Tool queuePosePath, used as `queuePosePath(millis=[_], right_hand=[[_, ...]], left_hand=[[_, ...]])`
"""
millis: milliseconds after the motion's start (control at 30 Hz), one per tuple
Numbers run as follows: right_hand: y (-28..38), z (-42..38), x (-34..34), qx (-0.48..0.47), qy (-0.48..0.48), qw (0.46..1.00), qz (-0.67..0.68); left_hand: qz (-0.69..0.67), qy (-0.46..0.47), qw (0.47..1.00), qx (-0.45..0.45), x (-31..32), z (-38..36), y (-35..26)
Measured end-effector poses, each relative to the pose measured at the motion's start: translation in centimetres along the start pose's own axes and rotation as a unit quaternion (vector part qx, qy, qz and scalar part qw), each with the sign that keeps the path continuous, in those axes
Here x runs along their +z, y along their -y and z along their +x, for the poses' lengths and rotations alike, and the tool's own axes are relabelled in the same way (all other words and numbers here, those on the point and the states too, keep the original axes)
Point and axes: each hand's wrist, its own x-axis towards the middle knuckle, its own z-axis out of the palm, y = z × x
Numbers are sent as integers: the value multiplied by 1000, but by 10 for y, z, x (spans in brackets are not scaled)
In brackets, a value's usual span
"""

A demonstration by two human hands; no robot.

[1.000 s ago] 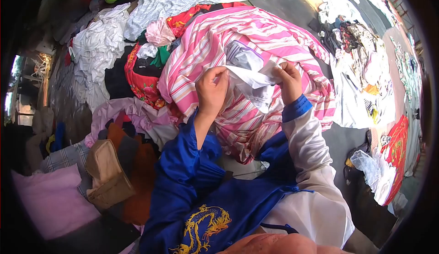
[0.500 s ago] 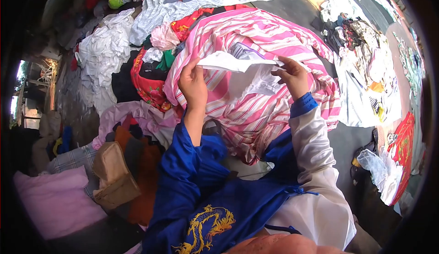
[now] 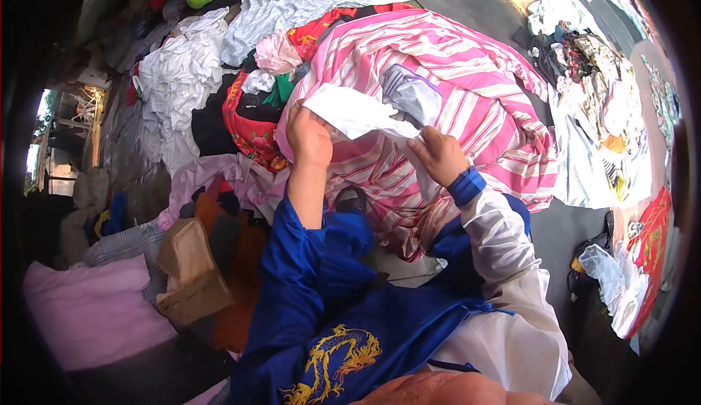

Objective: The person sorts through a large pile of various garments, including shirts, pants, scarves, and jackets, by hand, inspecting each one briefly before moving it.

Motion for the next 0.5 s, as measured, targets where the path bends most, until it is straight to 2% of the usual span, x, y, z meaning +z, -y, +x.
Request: queuePosePath(millis=[67, 100, 167, 233, 267, 300, 367, 400, 433, 467, 500], right_hand=[[-8, 7, 5, 32, -47, 998, 20], [-7, 12, 0, 93, -32, 994, 53], [5, 12, -3, 43, -123, 970, 204], [64, -10, -24, -19, -101, 967, 234], [76, -16, -19, -143, -47, 962, 228], [85, -22, -12, -260, 11, 940, 219], [104, -42, 15, -332, 173, 885, 277], [106, -52, 27, -333, 219, 872, 285], [106, -64, 39, -329, 262, 859, 292], [105, -75, 53, -283, 307, 834, 361], [104, -80, 59, -279, 306, 829, 376]], left_hand=[[-81, 62, 993, 61, 3, -7, -8], [-121, 95, 984, 92, 6, -13, -15], [-133, 119, 970, 165, 26, -42, -36], [-139, -51, 965, 215, 4, -56, -1], [-81, -141, 985, 53, 7, -72, 27], [-19, -229, 967, -113, 13, -85, 51], [-87, -105, 966, -221, 13, -98, 68], [-120, -33, 955, -269, 18, -96, 73], [-152, 40, 934, -321, 24, -95, 78], [-186, 107, 902, -374, 29, -98, 84], [-221, 174, 861, -424, 34, -102, 90]])
